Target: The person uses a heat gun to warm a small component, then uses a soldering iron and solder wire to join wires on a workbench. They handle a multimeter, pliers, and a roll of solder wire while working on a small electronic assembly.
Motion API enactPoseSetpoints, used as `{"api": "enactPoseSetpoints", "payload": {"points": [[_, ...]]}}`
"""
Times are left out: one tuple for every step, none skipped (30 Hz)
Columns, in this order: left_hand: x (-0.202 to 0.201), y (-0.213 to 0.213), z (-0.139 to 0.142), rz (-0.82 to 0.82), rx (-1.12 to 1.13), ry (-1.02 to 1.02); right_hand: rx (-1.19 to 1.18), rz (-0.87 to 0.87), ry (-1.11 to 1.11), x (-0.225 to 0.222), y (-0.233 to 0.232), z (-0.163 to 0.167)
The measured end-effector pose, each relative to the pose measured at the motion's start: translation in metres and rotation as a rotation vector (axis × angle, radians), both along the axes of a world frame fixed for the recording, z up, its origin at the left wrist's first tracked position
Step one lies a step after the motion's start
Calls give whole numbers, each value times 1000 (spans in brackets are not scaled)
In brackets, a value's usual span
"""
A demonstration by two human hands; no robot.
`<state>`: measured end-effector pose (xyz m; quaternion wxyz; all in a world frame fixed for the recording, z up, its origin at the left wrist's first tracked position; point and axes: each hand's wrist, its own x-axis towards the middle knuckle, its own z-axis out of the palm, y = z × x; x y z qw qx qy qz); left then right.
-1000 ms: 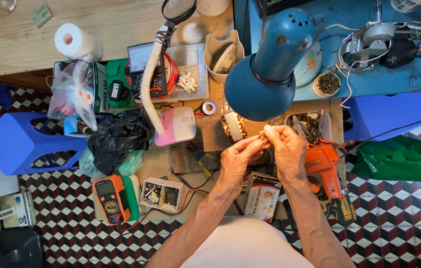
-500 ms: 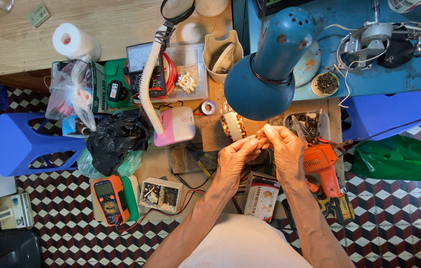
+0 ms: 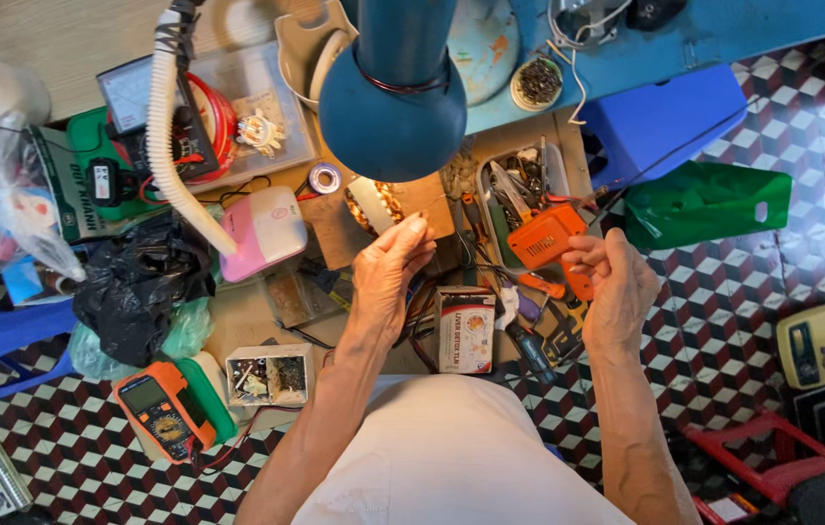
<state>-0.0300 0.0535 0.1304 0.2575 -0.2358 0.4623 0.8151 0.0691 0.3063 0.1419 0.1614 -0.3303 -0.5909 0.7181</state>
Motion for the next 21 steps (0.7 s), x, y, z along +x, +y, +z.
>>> {"api": "enactPoseSetpoints", "payload": {"points": [[0,-1,1,-10,-5,-1,37,3,-22,12,3,-1],[1,-2,1,-16,-11,2,73,11,-42,23,6,-2],[2,-3,2,-17,-4,7,108,21,-59,32,7,-3],[2,-3,2,-18,3,13,99,-11,-92,39,7,-5],[2,-4,2,-18,11,20,90,-41,-124,46,6,-7],[2,-5,2,-26,9,16,82,-72,-155,52,6,-10],[2,-6,1,-33,6,11,71,-75,-178,57,4,-14],[2,-7,1,-41,3,5,59,-78,-201,63,3,-18],[2,-8,0,-41,10,5,47,-81,-226,68,0,-23],[2,-8,-1,-40,17,5,42,-69,-264,74,-3,-28],[1,-8,-2,-35,23,8,37,-53,-299,77,-6,-33],[1,-9,-2,-38,25,10,31,-36,-334,79,-9,-40],[1,-9,-3,-42,27,10,56,14,-386,81,-14,-46],[2,-10,-3,-47,28,9,82,63,-440,84,-21,-53],[2,-10,-4,-48,25,9,107,112,-493,87,-26,-59],[3,-11,-4,-47,22,12,121,157,-496,90,-30,-65],[2,-11,-6,-44,18,16,135,203,-497,91,-35,-71],[2,-11,-7,-46,25,11,149,249,-495,93,-39,-77],[2,-10,-9,-44,30,10,157,259,-518,93,-41,-82],[1,-9,-10,-38,34,12,165,273,-538,92,-43,-88],[0,-8,-12,-39,37,16,173,288,-558,90,-45,-92]]}}
